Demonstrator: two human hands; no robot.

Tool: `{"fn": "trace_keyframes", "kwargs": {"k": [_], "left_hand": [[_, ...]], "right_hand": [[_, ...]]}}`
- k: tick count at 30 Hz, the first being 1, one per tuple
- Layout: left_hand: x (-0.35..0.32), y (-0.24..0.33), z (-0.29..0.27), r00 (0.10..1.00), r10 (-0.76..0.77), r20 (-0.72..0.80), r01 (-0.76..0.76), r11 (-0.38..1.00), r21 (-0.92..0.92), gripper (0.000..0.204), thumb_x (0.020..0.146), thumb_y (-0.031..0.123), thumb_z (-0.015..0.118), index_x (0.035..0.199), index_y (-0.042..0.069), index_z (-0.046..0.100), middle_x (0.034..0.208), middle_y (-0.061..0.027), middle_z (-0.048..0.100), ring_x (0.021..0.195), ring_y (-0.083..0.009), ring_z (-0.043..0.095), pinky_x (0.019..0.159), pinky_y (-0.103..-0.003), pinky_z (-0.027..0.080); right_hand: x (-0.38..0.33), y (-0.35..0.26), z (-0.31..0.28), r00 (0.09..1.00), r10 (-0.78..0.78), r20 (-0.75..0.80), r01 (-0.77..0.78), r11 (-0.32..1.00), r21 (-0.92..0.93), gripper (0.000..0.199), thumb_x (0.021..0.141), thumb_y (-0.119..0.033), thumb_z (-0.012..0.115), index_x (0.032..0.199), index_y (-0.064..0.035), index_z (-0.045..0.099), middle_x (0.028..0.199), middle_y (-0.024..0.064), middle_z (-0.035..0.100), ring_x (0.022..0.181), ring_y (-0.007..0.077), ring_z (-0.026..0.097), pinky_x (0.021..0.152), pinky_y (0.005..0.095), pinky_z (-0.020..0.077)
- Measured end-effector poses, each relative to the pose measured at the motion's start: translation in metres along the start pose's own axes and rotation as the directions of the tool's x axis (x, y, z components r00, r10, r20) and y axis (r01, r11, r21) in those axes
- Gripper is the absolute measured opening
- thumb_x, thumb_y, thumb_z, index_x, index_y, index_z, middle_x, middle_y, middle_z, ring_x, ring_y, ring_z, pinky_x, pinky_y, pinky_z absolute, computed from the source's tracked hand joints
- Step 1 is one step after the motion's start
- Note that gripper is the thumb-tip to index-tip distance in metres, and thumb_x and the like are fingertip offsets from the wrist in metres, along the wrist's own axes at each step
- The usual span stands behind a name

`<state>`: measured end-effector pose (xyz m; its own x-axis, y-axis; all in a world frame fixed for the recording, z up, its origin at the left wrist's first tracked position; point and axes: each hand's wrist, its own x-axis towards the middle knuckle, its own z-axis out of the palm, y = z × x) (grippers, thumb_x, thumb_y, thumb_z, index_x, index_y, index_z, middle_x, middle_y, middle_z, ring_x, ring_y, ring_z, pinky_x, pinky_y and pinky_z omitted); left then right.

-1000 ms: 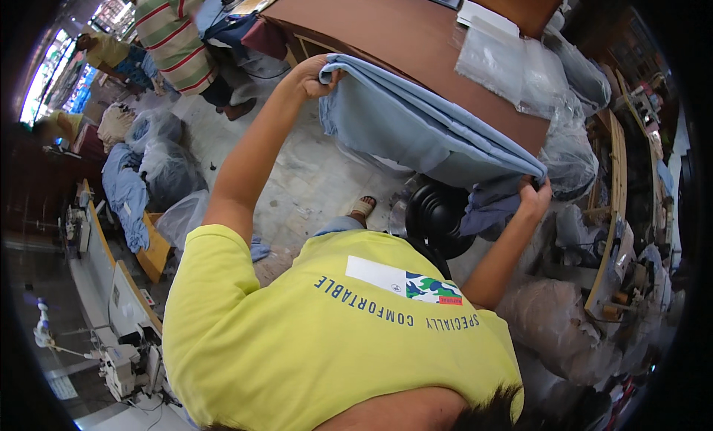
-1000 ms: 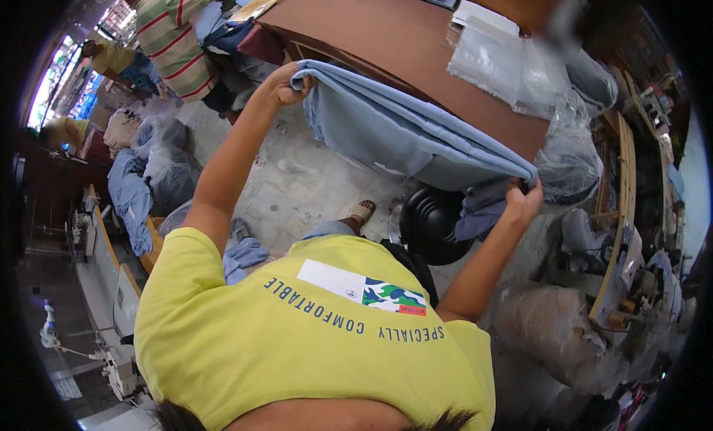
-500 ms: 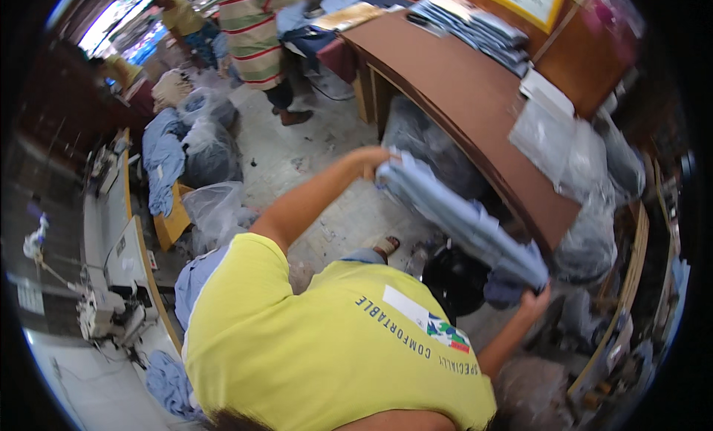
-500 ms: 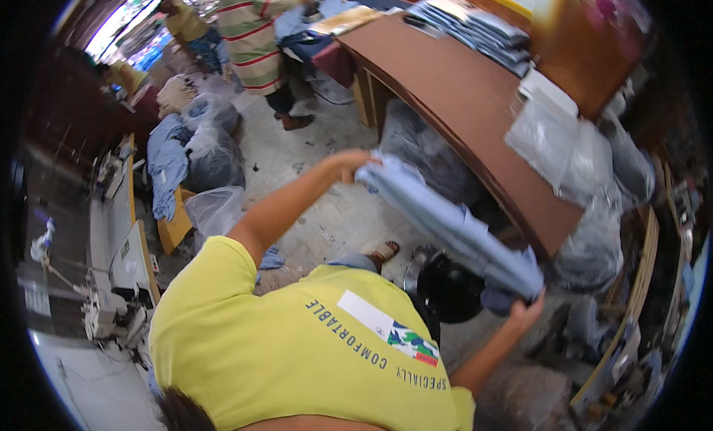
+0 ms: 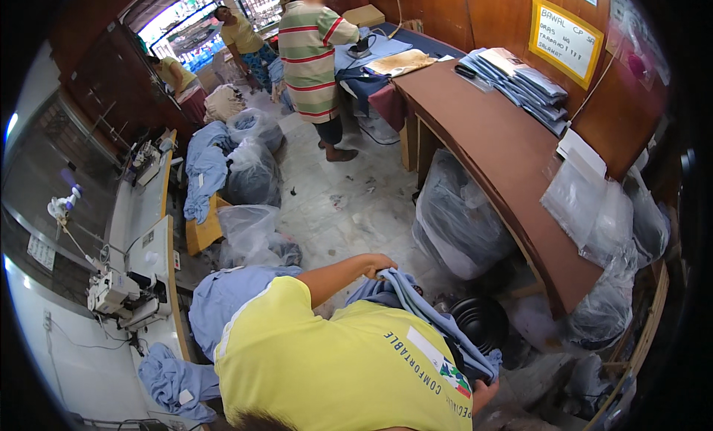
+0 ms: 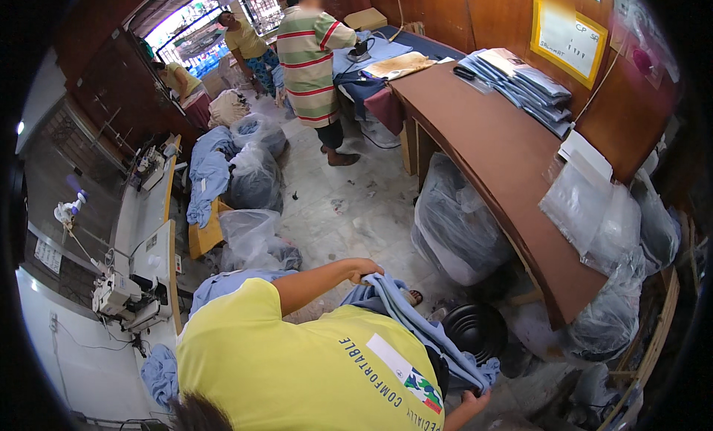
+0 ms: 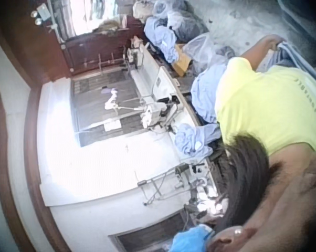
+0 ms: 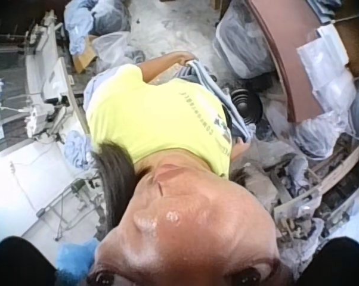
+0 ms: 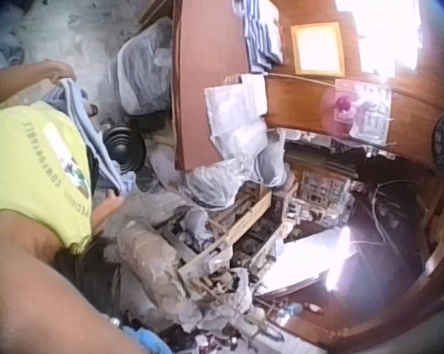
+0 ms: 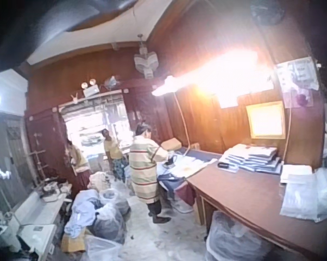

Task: The person picks up a light-blue shirt from a pile, spreads it out on a table, uses a cardboard guide to fold the shirt around it, and places the folded shirt into a plastic bag.

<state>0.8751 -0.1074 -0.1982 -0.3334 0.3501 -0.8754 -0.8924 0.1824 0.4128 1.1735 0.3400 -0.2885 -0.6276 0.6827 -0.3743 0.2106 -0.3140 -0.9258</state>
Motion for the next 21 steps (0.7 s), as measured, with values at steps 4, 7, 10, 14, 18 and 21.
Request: {"fn": "trace_keyframes", "kwargs": {"k": [4,7,10,14,18,21], "left_hand": [[-0.003,0.037,0.04,0.998,0.064,0.004,-0.063,0.984,0.164,0.014,0.081,0.02,0.053,0.074,0.009,0.057,0.063,-0.0004,0.056,0.049,-0.0096,0.052,0.043,-0.024,0.043],[-0.011,0.074,0.085,0.983,0.173,0.064,-0.183,0.958,0.221,0.01,0.08,0.017,0.054,0.077,0.008,0.057,0.066,-0.0014,0.057,0.053,-0.0105,0.055,0.045,-0.026,0.045],[-0.003,0.11,0.128,0.935,0.309,0.173,-0.343,0.91,0.231,0.01,0.078,0.015,0.055,0.081,0.005,0.057,0.07,-0.0034,0.058,0.056,-0.013,0.057,0.049,-0.026,0.048],[-0.036,0.145,0.177,0.844,0.417,0.337,-0.487,0.86,0.154,0.023,0.076,0.015,0.06,0.094,0.002,0.056,0.08,-0.0039,0.059,0.069,-0.0122,0.058,0.058,-0.026,0.049],[-0.019,0.135,0.176,0.802,0.443,0.4,-0.533,0.834,0.145,0.036,0.076,0.014,0.061,0.108,0.001,0.052,0.088,-0.0035,0.06,0.077,-0.0116,0.058,0.067,-0.025,0.049],[0.039,0.106,0.164,0.773,0.443,0.454,-0.586,0.772,0.244,0.032,0.076,0.015,0.061,0.104,0.001,0.054,0.086,-0.0018,0.06,0.076,-0.0112,0.056,0.067,-0.026,0.047]], "right_hand": [[0.016,-0.012,-0.024,0.976,-0.212,-0.047,0.203,0.967,-0.154,0.057,0.061,0.006,0.05,0.118,0.0037,0.047,0.114,0.0142,0.05,0.102,0.0249,0.048,0.093,0.0356,0.0352],[0.04,-0.04,-0.055,0.858,-0.486,-0.163,0.428,0.855,-0.294,0.063,0.057,0.011,0.05,0.119,0.0033,0.047,0.114,0.0142,0.049,0.102,0.0253,0.048,0.093,0.0356,0.035],[0.038,-0.113,-0.056,0.879,-0.376,-0.294,0.424,0.898,0.119,0.056,0.065,0.004,0.06,0.119,0.0023,0.047,0.117,0.0174,0.048,0.104,0.0276,0.048,0.093,0.0371,0.0353],[0.032,-0.125,-0.068,0.848,-0.311,-0.43,0.428,0.879,0.208,0.053,0.067,0.001,0.061,0.118,0.0025,0.048,0.116,0.0188,0.049,0.104,0.0293,0.049,0.092,0.0384,0.0371],[0.029,-0.08,-0.082,0.861,-0.186,-0.473,0.342,0.901,0.267,0.05,0.07,-0.002,0.062,0.118,0.0028,0.048,0.116,0.0203,0.049,0.103,0.031,0.05,0.091,0.0397,0.0388],[0.014,-0.006,-0.104,0.872,-0.046,-0.488,0.242,0.906,0.347,0.048,0.072,-0.004,0.063,0.117,0.0029,0.048,0.116,0.0214,0.049,0.102,0.0323,0.051,0.09,0.0406,0.0401]]}}
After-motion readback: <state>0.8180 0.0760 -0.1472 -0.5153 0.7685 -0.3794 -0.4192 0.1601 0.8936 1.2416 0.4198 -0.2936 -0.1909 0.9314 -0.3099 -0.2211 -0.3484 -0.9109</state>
